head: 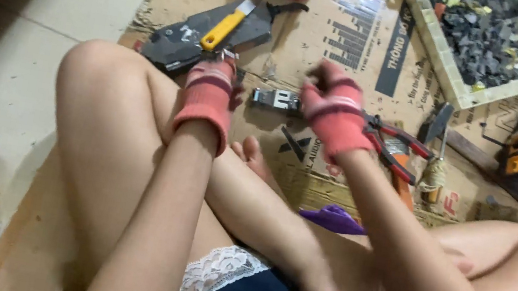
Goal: A person sitting on the floor uses pliers, a screwdriver, and a utility knife to disassemble a small electronic component.
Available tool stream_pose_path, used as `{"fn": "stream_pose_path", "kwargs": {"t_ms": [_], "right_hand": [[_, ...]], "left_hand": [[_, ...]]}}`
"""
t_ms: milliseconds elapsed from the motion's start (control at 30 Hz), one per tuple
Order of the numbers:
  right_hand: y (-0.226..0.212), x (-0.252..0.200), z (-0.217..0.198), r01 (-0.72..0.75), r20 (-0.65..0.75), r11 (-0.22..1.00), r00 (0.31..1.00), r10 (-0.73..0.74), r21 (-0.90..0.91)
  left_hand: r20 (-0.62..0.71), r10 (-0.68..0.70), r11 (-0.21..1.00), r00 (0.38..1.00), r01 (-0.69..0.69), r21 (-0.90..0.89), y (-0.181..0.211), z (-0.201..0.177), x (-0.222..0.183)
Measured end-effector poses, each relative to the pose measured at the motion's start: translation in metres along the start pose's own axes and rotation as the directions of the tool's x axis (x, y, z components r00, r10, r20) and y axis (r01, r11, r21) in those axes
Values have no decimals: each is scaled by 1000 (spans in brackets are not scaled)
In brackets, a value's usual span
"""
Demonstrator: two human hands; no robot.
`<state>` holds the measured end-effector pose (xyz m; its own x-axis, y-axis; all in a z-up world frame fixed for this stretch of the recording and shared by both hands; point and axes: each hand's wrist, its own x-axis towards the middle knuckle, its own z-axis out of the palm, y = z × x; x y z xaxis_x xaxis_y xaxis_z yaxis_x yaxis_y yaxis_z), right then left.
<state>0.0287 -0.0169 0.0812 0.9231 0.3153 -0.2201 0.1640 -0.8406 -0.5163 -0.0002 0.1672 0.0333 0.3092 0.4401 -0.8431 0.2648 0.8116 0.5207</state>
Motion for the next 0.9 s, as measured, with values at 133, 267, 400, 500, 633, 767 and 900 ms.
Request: {"fn": "stream_pose_path", "kwargs": {"t_ms": [133, 267, 400, 500, 633, 767, 900], "right_hand": [[-43, 10, 10, -6, 80, 970, 997, -14, 245], [-81, 21, 12, -18, 101, 969, 995, -7, 246], [-78, 57, 35, 256, 103, 966, 960, -260, 46], [-75, 66, 52, 323, 132, 943, 935, -330, 76], [-88, 68, 69, 362, 206, 929, 906, -371, 81], [-103, 58, 74, 241, 133, 957, 956, -262, 160], [-116, 71, 70, -155, 217, 985, 967, 136, 76]], "left_hand": [[-9, 7, 998, 1000, -6, 65, -20, 2, -14], [-18, 40, 986, 999, -36, 162, -24, 2, -20], [-13, 90, 957, 996, -83, 278, -25, 0, -28], [-44, 122, 940, 992, -101, 326, -22, -5, -31], [-60, 164, 911, 985, -128, 393, -19, -11, -33], [-80, 202, 855, 976, -136, 501, -25, -20, -37], [-38, 290, 786, 956, -215, 580, -22, -12, -40]]}}
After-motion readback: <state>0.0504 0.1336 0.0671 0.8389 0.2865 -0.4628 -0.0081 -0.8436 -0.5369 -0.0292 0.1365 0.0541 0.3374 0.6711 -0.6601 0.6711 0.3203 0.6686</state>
